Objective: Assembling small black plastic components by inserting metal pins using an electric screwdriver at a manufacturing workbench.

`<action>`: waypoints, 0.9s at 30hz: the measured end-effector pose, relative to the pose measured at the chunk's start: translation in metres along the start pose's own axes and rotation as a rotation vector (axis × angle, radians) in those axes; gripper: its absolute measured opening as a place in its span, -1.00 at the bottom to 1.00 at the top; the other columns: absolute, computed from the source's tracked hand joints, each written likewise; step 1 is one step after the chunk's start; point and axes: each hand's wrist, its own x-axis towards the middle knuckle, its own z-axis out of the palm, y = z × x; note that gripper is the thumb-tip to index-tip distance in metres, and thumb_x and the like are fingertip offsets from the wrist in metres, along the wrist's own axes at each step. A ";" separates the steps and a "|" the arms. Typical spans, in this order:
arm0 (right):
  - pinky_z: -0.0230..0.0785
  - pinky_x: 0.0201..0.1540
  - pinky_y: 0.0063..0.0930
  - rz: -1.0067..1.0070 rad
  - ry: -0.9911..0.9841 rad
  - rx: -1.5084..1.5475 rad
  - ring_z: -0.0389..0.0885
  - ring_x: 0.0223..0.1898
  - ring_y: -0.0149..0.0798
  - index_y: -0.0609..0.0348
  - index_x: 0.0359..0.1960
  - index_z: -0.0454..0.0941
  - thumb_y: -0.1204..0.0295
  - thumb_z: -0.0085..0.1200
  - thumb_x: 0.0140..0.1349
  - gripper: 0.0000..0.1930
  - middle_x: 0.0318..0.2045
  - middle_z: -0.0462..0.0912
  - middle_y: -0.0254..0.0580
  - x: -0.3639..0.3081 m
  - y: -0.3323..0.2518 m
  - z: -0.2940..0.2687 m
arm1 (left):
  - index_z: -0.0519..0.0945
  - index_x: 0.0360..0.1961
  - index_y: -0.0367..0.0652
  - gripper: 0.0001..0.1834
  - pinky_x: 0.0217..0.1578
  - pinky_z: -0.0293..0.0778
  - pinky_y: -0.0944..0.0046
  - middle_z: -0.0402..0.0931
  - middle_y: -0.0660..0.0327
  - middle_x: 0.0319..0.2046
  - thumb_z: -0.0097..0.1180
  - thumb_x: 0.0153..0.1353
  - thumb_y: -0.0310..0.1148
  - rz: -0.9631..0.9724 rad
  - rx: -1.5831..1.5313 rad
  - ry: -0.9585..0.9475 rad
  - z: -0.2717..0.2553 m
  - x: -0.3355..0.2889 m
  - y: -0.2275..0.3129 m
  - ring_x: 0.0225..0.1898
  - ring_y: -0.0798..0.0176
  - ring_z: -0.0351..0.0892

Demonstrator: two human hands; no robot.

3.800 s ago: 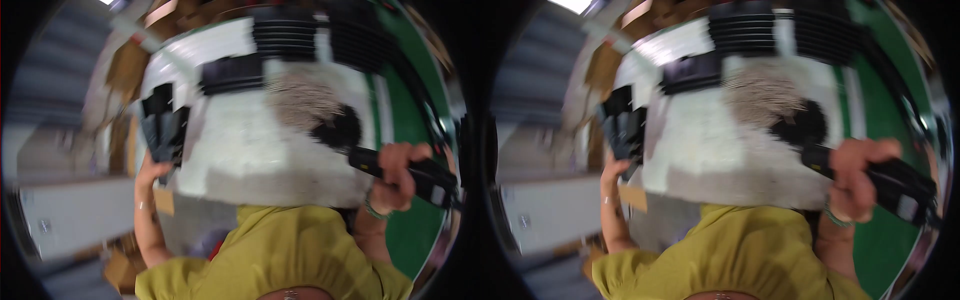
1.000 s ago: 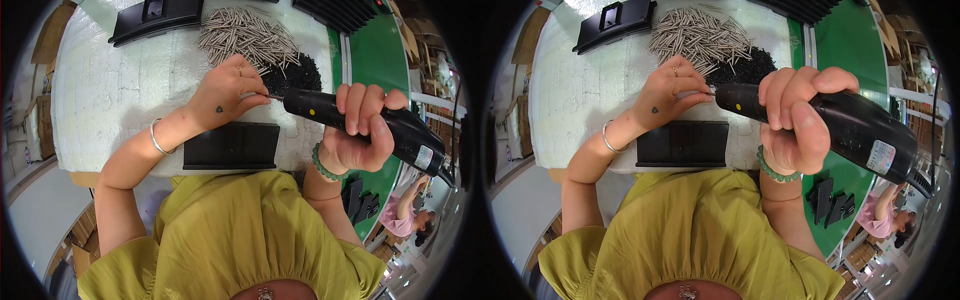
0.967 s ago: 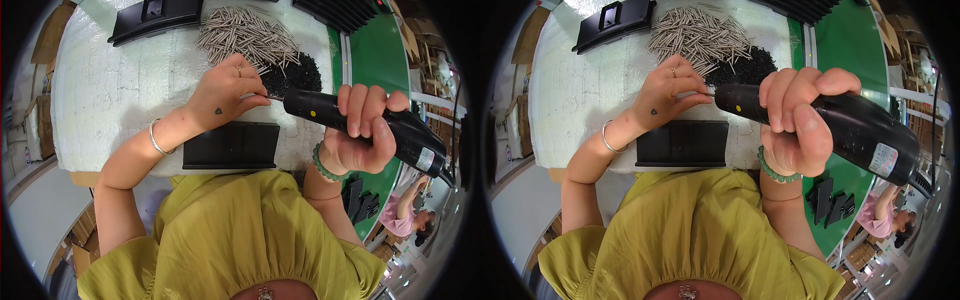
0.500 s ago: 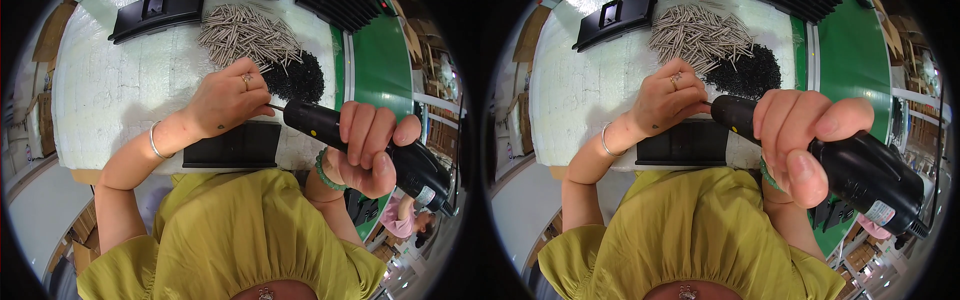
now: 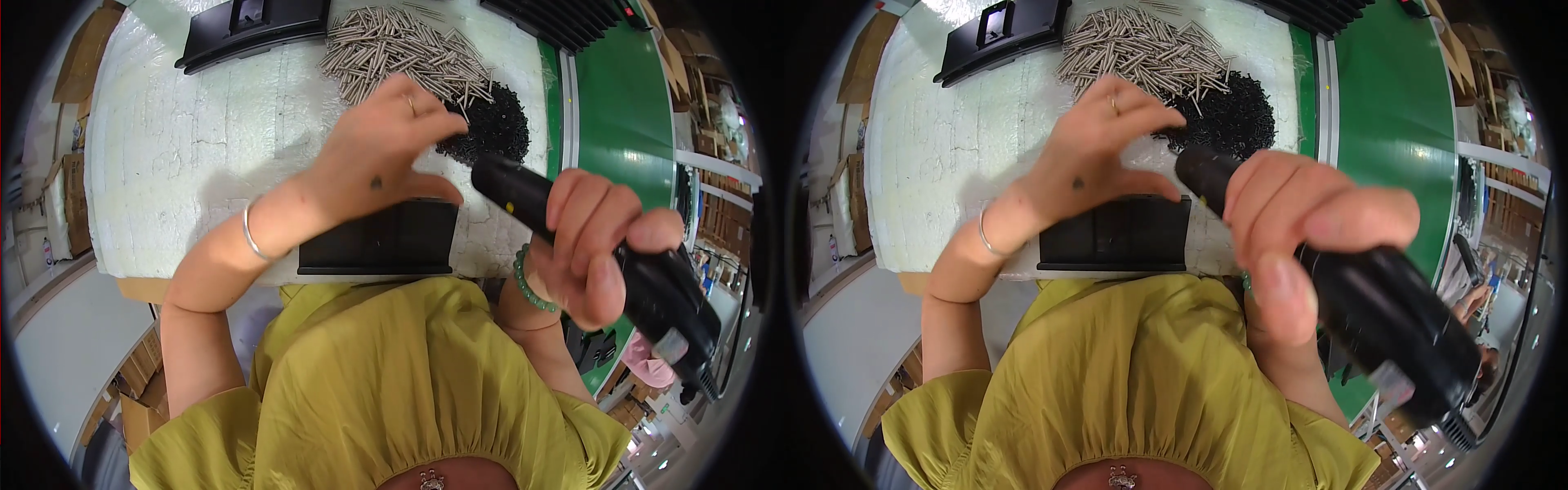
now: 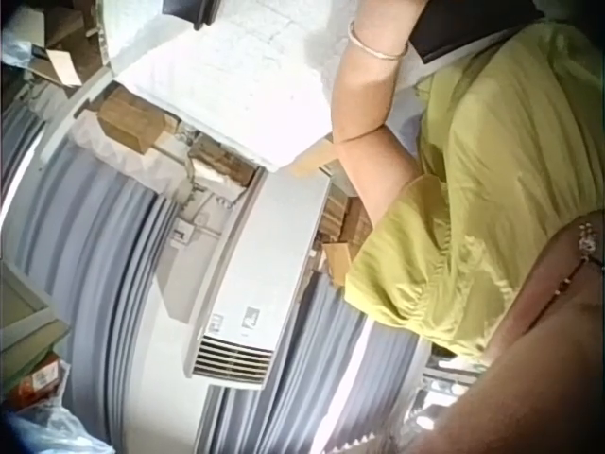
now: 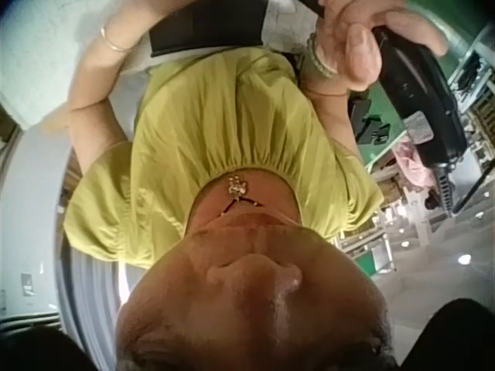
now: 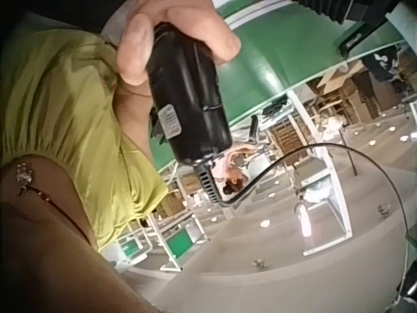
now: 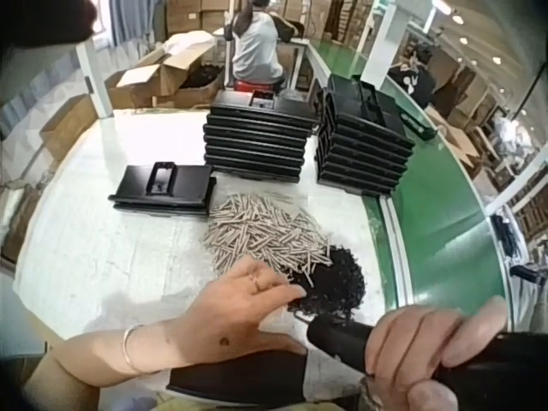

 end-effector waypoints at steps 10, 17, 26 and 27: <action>0.14 -0.39 -0.51 -0.053 0.046 0.016 0.24 -0.66 -0.53 0.06 -0.12 0.33 0.48 -0.09 0.03 -0.69 -0.66 0.28 -0.49 -0.003 0.003 -0.021 | 0.67 -0.47 -0.11 -0.92 -0.24 0.45 0.21 0.56 0.27 -0.47 0.27 -0.04 -0.38 -0.085 0.374 -0.314 0.009 0.019 -0.028 -0.24 0.16 0.46; 0.17 -0.42 -0.50 -0.052 0.089 0.071 0.28 -0.66 -0.47 0.04 -0.12 0.30 0.48 0.00 0.05 -0.68 -0.65 0.31 -0.43 -0.004 -0.001 -0.021 | 0.65 -0.52 -0.17 -0.91 -0.38 0.49 0.21 0.57 0.22 -0.59 0.25 -0.13 -0.44 -0.241 0.347 -0.422 0.004 0.034 -0.026 -0.39 0.13 0.55; 0.15 -0.39 -0.63 -0.037 0.045 0.152 0.32 -0.63 -0.55 0.03 -0.21 0.36 0.46 0.00 -0.01 -0.73 -0.66 0.34 -0.52 0.000 -0.013 -0.019 | 0.59 -0.52 -0.19 -0.92 -0.41 0.49 0.24 0.54 0.20 -0.59 0.23 -0.11 -0.48 -0.383 -0.126 -0.174 -0.023 0.003 -0.013 -0.50 0.10 0.55; 0.15 -0.39 -0.63 -0.038 0.041 0.157 0.32 -0.63 -0.55 0.03 -0.21 0.36 0.46 0.00 -0.01 -0.73 -0.66 0.34 -0.52 0.000 -0.013 -0.019 | 0.61 -0.47 -0.18 -0.89 -0.43 0.46 0.30 0.55 0.24 -0.54 0.28 -0.09 -0.50 -0.217 -0.142 -0.102 -0.020 0.002 -0.011 -0.47 0.19 0.51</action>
